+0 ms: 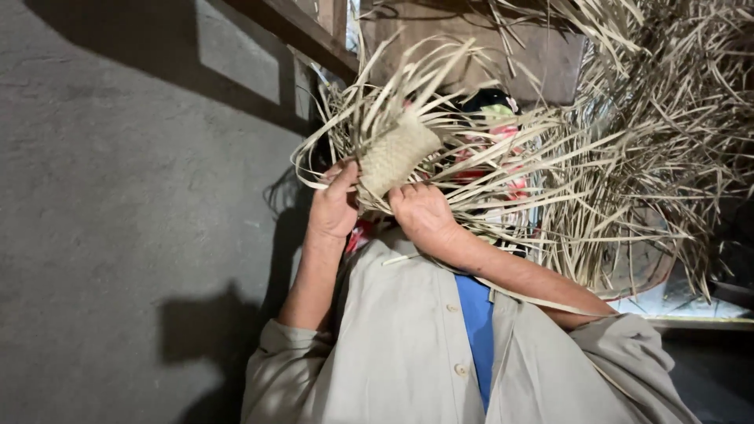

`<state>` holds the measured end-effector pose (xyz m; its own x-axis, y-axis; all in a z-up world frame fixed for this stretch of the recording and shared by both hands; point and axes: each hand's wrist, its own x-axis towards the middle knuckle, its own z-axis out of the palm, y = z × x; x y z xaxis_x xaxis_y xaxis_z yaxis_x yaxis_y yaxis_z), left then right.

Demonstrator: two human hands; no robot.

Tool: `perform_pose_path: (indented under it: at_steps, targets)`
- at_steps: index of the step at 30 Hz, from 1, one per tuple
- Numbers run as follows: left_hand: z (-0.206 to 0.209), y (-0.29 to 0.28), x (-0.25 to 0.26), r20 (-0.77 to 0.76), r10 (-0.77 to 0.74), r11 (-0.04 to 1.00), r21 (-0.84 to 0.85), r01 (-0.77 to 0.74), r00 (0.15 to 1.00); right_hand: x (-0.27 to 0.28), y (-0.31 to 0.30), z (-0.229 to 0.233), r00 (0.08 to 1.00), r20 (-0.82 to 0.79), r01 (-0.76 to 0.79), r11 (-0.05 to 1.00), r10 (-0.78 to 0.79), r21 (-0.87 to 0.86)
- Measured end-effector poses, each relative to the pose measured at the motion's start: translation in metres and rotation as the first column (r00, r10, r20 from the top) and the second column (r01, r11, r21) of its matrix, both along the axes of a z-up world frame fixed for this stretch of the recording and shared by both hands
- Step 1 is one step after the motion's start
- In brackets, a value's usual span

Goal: Weaving dried leaf strands together to create a patterned object, likely a mat or basket

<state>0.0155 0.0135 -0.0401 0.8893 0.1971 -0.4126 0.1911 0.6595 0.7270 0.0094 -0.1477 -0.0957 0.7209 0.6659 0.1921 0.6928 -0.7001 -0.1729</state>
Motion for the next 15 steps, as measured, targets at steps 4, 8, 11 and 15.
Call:
perform_pose_path:
  at_steps: [4,8,11,15]
  targets:
    - [-0.016,0.009,0.005,-0.047,0.013,0.989,-0.145,-0.020,0.999,-0.001,0.003,0.001,0.999,0.045,-0.021,1.000,0.020,0.021]
    - [-0.014,0.011,0.009,-0.055,0.020,0.982,-0.185,-0.029,0.998,0.003,0.007,0.016,0.998,0.059,-0.035,0.998,0.032,0.044]
    - [-0.045,0.022,0.004,-0.027,0.032,0.983,-0.182,-0.036,0.999,0.002,0.007,0.016,0.996,0.077,-0.042,0.999,0.041,0.005]
    - [-0.026,0.018,0.007,-0.019,0.062,0.978,-0.200,-0.064,0.998,0.000,0.007,0.012,0.998,0.055,-0.039,0.999,0.039,0.001]
